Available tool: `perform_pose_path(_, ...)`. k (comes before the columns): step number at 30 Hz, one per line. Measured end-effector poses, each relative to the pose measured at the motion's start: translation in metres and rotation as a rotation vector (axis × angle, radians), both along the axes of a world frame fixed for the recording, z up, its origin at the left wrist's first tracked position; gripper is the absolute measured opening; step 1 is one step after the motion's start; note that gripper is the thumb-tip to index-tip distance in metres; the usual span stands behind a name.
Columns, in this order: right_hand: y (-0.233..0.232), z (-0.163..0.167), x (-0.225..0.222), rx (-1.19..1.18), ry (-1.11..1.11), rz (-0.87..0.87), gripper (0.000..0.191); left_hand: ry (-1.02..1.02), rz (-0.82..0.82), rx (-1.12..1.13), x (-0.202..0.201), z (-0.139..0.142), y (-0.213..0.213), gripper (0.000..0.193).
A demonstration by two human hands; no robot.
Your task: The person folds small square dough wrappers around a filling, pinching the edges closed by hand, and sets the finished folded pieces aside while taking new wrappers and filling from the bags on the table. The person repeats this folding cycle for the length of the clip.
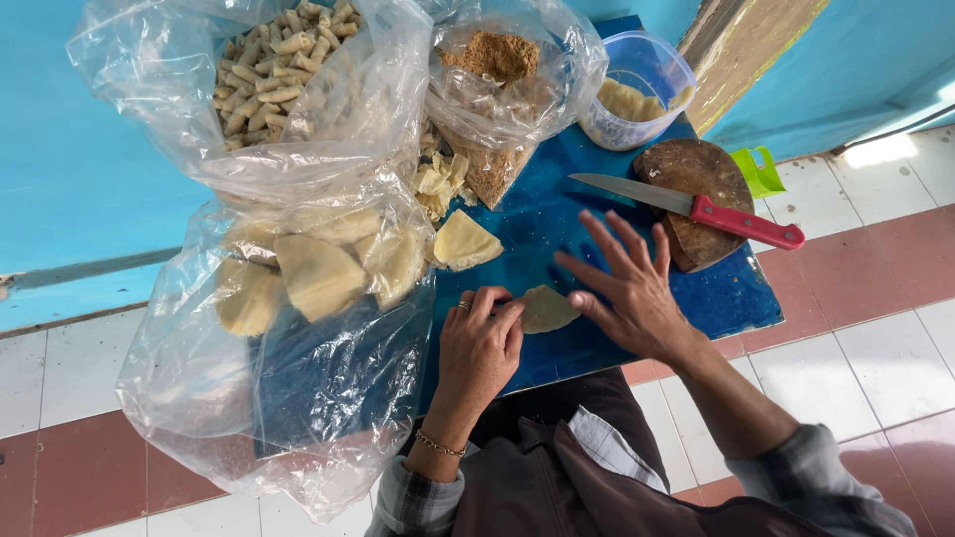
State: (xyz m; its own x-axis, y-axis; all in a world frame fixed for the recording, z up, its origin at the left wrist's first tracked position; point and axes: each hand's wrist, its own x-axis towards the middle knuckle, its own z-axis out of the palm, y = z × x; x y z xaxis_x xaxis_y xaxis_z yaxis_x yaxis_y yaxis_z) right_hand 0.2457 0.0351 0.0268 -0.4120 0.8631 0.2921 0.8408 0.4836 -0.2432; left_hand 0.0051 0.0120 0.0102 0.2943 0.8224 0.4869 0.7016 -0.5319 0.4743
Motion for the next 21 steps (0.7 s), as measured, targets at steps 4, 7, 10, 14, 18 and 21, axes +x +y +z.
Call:
perform_pose_path(4, -0.035, -0.012, -0.013, -0.015, 0.021, 0.075, 0.062, 0.012, -0.002, 0.006, 0.001, 0.002, 0.0, 0.02)
perform_pose_path(7, -0.054, -0.025, -0.02, 0.05, -0.056, 0.041, 0.068, 0.033, 0.011, 0.042, 0.001, 0.003, -0.001, 0.018)
perform_pose_path(10, -0.059, -0.032, -0.012, 0.097, -0.117, 0.049, 0.071, 0.056, 0.02, 0.037, 0.001, 0.004, -0.003, 0.017)
perform_pose_path(14, -0.053, -0.035, 0.002, 0.114, -0.13, 0.121, 0.074, 0.059, 0.009, 0.039, 0.001, 0.004, -0.001, 0.018)
perform_pose_path(18, -0.056, -0.035, 0.007, 0.162, -0.114, 0.18, 0.072, 0.055, 0.009, 0.055, 0.0, 0.002, -0.002, 0.021)
perform_pose_path(21, -0.054, -0.027, 0.014, 0.189, -0.031, 0.186, 0.06, 0.045, 0.002, 0.05, 0.0, 0.0, -0.002, 0.019)
